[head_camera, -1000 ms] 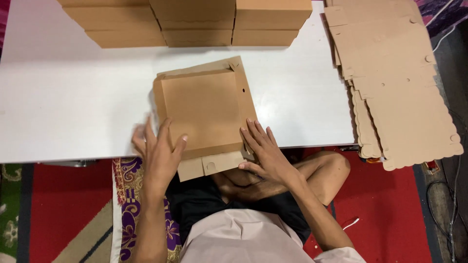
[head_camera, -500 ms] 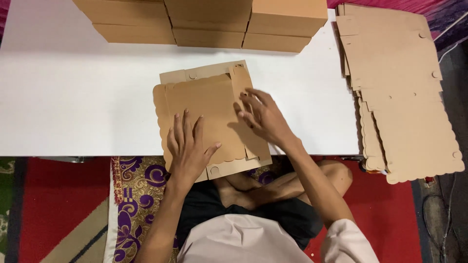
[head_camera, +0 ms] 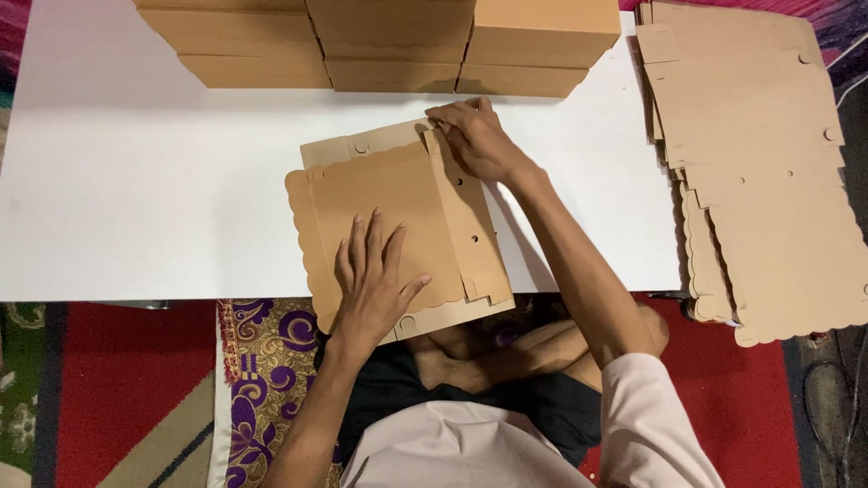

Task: Assembling a cardboard box by folding and interlocking pre-cut flaps.

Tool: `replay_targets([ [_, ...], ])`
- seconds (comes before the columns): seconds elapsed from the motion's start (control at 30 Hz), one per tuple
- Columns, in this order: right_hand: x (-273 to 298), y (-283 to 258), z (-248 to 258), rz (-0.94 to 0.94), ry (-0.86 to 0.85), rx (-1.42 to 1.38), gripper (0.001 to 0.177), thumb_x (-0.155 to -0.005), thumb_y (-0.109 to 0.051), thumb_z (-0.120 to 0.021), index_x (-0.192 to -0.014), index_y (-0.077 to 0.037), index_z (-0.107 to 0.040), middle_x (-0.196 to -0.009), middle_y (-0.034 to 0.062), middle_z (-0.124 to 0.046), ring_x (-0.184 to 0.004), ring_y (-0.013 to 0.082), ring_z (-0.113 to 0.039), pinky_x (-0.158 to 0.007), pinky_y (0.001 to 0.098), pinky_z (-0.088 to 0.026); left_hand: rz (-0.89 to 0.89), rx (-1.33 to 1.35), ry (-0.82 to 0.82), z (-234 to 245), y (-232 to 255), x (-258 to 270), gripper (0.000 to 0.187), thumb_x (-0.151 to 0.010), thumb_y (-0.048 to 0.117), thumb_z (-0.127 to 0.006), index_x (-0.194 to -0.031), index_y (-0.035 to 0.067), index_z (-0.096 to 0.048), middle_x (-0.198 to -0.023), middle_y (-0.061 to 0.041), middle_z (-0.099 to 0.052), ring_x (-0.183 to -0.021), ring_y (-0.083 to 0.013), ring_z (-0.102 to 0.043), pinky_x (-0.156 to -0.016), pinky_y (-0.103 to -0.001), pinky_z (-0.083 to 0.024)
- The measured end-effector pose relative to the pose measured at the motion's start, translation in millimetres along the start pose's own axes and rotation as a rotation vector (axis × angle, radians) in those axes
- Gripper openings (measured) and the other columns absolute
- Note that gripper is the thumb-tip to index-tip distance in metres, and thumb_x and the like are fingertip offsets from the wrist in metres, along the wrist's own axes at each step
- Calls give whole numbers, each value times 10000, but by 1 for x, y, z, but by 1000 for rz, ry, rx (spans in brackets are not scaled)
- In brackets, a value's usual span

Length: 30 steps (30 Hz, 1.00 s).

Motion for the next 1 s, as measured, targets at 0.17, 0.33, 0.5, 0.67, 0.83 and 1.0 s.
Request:
replay_targets([
  [0.17, -15, 10, 16, -62, -108, -41, 245, -981, -83, -615, -1191, -144, -726, -978, 72, -626, -1002, 333, -507, -1012, 491, -395, -2, 0, -48, -4, -5, 0, 771, -938, 565, -582, -1526, 121, -356, -1646, -201, -147, -1533, -431, -33, -1169, -645, -65],
  [0.33, -5, -10, 39, -100, -138, -143, 165, -973, -181, -673, -1095, -95, -744, -914, 136, -613, -925, 342, -576, -972, 502, -418, -7, 77, -168, 14, -7, -2, 759, -935, 528, -611, -1536, 152, -341, -1669, -161, -103, -1541, -403, 2, -1177, -636, -20],
  [0.5, 16, 7, 45, -250, -246, 36, 170, -975, -182, -603, -1030, -143, -758, -1167, 43, -645, -1132, 343, -456, -1016, 468, -325, -15, 102, -220, 17, -9, -4, 738, -920, 529, -632, -1516, 182, -369, -1669, -123, -137, -1552, -359, 1, -1194, -603, -6],
  [0.67, 24, 15, 45, -177, -241, 19, 155, -854, -90, -701, -1004, -101, -739, -1163, 87, -655, -1128, 376, -502, -1024, 498, -413, -28, 109, -247, 21, -6, -4, 739, -906, 519, -656, -1507, 186, -381, -1674, -107, -133, -1553, -348, 0, -1200, -599, -12],
  [0.83, 27, 18, 34, -188, -235, -74, 188, -805, -33, -670, -992, -10, -670, -1013, 133, -654, -996, 354, -603, -915, 469, -504, -37, 124, -248, 25, -5, -5, 728, -911, 513, -653, -1502, 177, -394, -1672, -110, -147, -1552, -354, -4, -1201, -595, -3],
  [1.0, 24, -10, 56, -313, -348, -46, 133, -861, -197, -722, -897, -96, -644, -778, 73, -633, -741, 281, -619, -714, 421, -497, -51, 143, -258, 25, -6, -7, 744, -899, 497, -672, -1507, 171, -392, -1674, -113, -147, -1549, -364, -15, -1200, -599, 5],
])
Point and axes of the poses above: each hand's wrist, its own x-axis away from the middle knuckle, its own z-axis out of the back of the hand, y = z × x, the point moved 1 cm from there along -x, towards the middle knuckle
